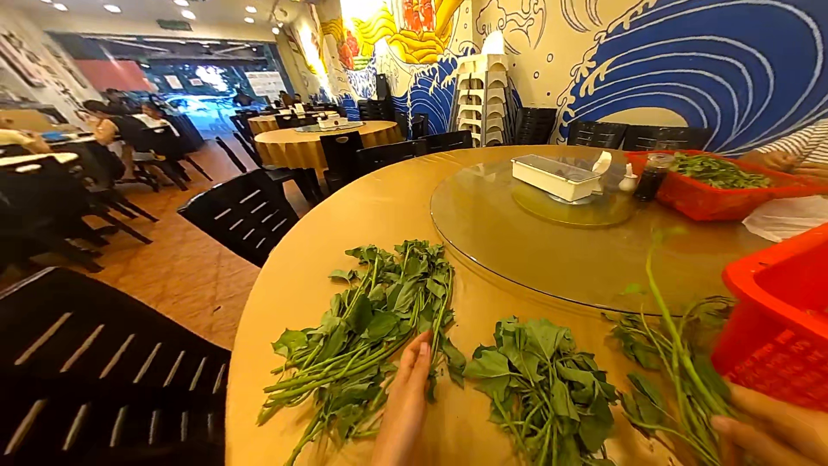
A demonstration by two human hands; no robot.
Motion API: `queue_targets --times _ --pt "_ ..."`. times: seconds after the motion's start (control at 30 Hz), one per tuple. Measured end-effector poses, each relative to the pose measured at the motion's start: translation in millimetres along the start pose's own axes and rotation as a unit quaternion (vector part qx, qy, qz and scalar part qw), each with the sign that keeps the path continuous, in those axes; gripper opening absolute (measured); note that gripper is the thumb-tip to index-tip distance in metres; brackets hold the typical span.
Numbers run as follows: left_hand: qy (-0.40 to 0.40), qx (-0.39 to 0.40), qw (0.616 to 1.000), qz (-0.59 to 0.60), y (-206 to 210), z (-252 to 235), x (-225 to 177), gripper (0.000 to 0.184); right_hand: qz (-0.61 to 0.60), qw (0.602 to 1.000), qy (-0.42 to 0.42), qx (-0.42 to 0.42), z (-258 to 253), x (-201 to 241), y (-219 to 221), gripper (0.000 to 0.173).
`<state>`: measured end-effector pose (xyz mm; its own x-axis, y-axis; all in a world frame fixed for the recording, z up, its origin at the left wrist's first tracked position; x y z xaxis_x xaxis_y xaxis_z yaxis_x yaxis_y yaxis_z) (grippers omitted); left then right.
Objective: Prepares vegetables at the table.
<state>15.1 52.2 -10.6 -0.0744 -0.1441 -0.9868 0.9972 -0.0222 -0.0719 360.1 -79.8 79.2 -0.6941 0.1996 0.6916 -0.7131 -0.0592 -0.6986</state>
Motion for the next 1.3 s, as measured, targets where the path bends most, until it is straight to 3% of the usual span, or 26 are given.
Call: queue_targets --times 0.07,0.1,0.23,0.37,0.5,0.57,0.63,0.7,0.77,0.87,0.97,1.17,1.3 --pt "0.006 -0.016 1.000 0.001 -0.5 -0.6 -1.8 0.049 0.091 0.995 0.047 -0.016 -7.3 -23.6 9.2 0.069" --pt "0.009 -0.026 1.000 0.006 -0.5 -0.2 -3.1 0.048 0.125 0.991 0.033 -0.037 -7.4 -28.3 12.1 0.074" --pt "0.033 -0.092 0.995 0.016 -9.6 -1.5 -6.4 0.046 0.155 0.977 -0.107 -0.099 -8.5 -7.9 18.3 0.059" --pt "0.055 -0.140 0.988 0.026 -21.6 -3.1 -7.1 0.041 0.100 0.970 -0.217 -0.048 -30.7 47.8 45.5 0.046" --pt "0.072 -0.139 0.988 0.014 -24.0 1.5 -12.6 0.043 0.066 0.948 -0.308 -0.038 -72.2 103.2 95.8 0.036" --pt "0.071 -0.135 0.988 0.026 -22.7 5.0 -16.2 0.044 0.038 0.961 -0.270 0.052 -97.6 128.5 119.9 0.036" --pt "0.066 -0.132 0.988 0.055 -21.5 9.6 -22.0 0.043 -0.037 0.968 -0.185 0.169 -123.3 145.6 144.0 0.037" --pt "0.064 -0.124 0.987 0.083 -22.1 11.9 -26.2 0.044 -0.143 0.959 -0.091 0.225 -146.0 151.2 169.4 0.042" --pt "0.061 -0.120 0.985 0.109 -22.3 12.1 -28.3 0.043 -0.242 0.941 -0.021 0.234 -161.5 153.2 189.0 0.046" --pt "0.090 -0.116 0.981 0.130 -21.6 11.0 -32.2 0.041 -0.362 0.913 0.015 0.185 -168.3 158.8 199.5 0.027" --pt "0.139 -0.130 0.976 0.106 -22.3 14.6 -37.9 0.039 -0.400 0.908 -0.002 0.125 -161.1 164.4 194.7 0.016" --pt "0.242 -0.216 0.940 -0.108 -31.6 21.4 -42.3 0.033 -0.397 0.905 -0.123 0.093 -139.7 170.4 169.9 0.015" --pt "0.238 -0.124 0.959 -0.096 -22.8 21.9 -42.1 0.029 -0.392 0.902 -0.150 0.102 -134.0 160.9 160.1 0.016"
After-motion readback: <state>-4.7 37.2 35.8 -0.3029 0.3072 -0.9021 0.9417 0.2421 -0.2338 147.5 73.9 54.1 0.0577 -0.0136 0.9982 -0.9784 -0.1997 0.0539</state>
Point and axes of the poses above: each hand's wrist, its own z-axis away from the middle knuckle, its own y-axis out of the palm, x = y × z, the point moved 5 cm from there along -z, towards the middle knuckle, and after that the axes turned 6 degrees about -z, right-handed, at the moved point
